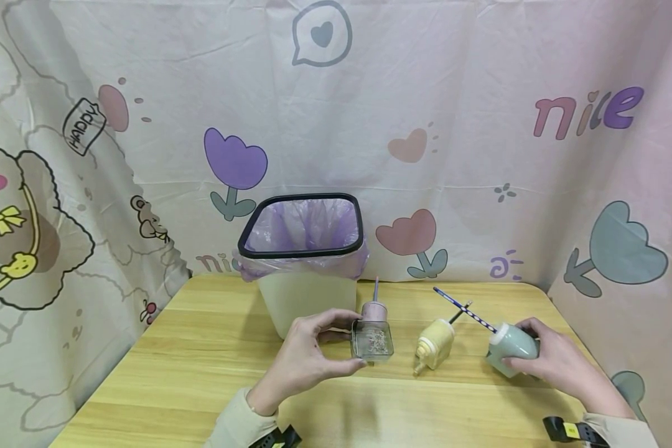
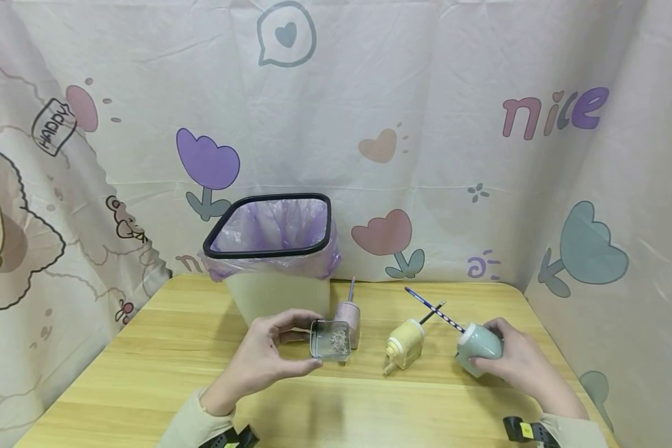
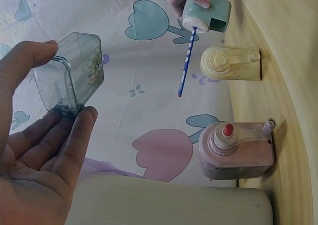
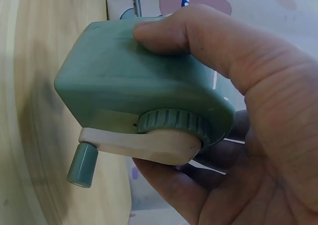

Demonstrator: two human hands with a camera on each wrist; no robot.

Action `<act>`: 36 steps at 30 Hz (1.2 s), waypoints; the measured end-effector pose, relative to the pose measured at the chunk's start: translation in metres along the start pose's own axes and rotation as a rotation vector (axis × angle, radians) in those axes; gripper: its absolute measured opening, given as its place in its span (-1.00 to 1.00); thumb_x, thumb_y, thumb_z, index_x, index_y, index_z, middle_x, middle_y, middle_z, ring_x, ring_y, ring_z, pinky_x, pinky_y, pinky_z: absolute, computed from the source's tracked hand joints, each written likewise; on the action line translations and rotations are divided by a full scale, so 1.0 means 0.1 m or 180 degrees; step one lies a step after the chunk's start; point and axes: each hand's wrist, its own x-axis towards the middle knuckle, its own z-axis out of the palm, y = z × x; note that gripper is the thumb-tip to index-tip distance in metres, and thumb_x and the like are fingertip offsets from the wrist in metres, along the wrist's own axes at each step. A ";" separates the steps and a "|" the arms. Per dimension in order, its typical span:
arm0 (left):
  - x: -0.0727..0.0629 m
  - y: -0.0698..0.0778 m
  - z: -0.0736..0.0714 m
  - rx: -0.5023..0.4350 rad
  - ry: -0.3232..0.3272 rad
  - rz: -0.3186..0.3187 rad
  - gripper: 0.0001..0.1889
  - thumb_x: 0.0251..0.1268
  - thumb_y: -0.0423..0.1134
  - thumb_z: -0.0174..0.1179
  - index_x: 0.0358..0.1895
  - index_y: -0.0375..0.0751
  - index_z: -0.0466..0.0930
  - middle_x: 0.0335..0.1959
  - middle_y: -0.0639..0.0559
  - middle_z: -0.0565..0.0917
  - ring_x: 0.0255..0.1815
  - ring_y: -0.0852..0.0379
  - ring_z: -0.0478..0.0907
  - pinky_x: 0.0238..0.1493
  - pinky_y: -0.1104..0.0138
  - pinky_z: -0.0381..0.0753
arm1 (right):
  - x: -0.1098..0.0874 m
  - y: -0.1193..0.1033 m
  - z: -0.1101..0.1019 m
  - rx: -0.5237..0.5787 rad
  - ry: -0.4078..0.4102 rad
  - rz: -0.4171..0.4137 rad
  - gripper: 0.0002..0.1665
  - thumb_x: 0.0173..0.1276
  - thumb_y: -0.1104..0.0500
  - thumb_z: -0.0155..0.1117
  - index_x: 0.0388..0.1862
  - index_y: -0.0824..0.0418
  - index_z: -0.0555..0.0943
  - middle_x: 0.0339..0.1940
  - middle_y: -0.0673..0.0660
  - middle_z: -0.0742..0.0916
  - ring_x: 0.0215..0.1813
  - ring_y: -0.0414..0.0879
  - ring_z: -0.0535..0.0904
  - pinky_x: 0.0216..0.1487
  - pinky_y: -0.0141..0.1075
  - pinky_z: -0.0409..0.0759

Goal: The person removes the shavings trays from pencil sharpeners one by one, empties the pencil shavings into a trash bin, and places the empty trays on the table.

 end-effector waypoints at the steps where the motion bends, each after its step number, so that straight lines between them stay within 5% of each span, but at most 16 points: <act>1: 0.00 0.00 0.00 0.0006 0.0000 -0.0004 -0.38 0.00 -0.43 0.66 0.22 -0.19 0.70 0.09 -0.14 0.81 0.02 0.09 0.83 0.18 0.21 0.84 | 0.00 0.01 0.00 -0.0012 -0.0009 0.0010 -0.11 0.11 -0.08 0.70 0.23 0.38 0.50 -0.01 0.34 0.77 -0.11 0.09 0.67 -0.26 -0.22 0.59; 11: 0.00 0.00 0.00 0.0046 -0.0003 0.0006 -0.38 0.00 -0.42 0.66 0.22 -0.30 0.68 0.10 -0.14 0.81 0.03 0.09 0.82 0.18 0.24 0.83 | 0.04 0.06 0.05 -0.0104 -0.0036 0.0087 -0.11 0.12 -0.07 0.69 0.21 0.43 0.48 -0.05 0.39 0.76 -0.15 0.10 0.67 -0.30 -0.22 0.60; 27: 0.01 0.00 0.00 0.0066 -0.0011 -0.0004 -0.38 -0.01 -0.42 0.67 0.21 -0.21 0.70 0.11 -0.13 0.81 0.02 0.09 0.83 0.17 0.23 0.84 | 0.07 0.14 0.11 -0.0104 -0.0170 0.0217 -0.04 0.16 -0.14 0.66 0.24 0.47 0.44 -0.08 0.38 0.76 -0.16 0.09 0.67 -0.30 -0.23 0.60; 36: 0.01 0.00 0.00 0.0029 -0.0026 -0.0028 -0.39 0.00 -0.41 0.67 0.20 -0.25 0.70 0.09 -0.13 0.81 0.02 0.10 0.82 0.18 0.24 0.83 | 0.07 0.16 0.13 -0.0143 -0.0038 0.0186 -0.06 0.16 -0.09 0.64 0.19 0.56 0.42 -0.17 0.37 0.75 -0.23 0.07 0.66 -0.34 -0.22 0.58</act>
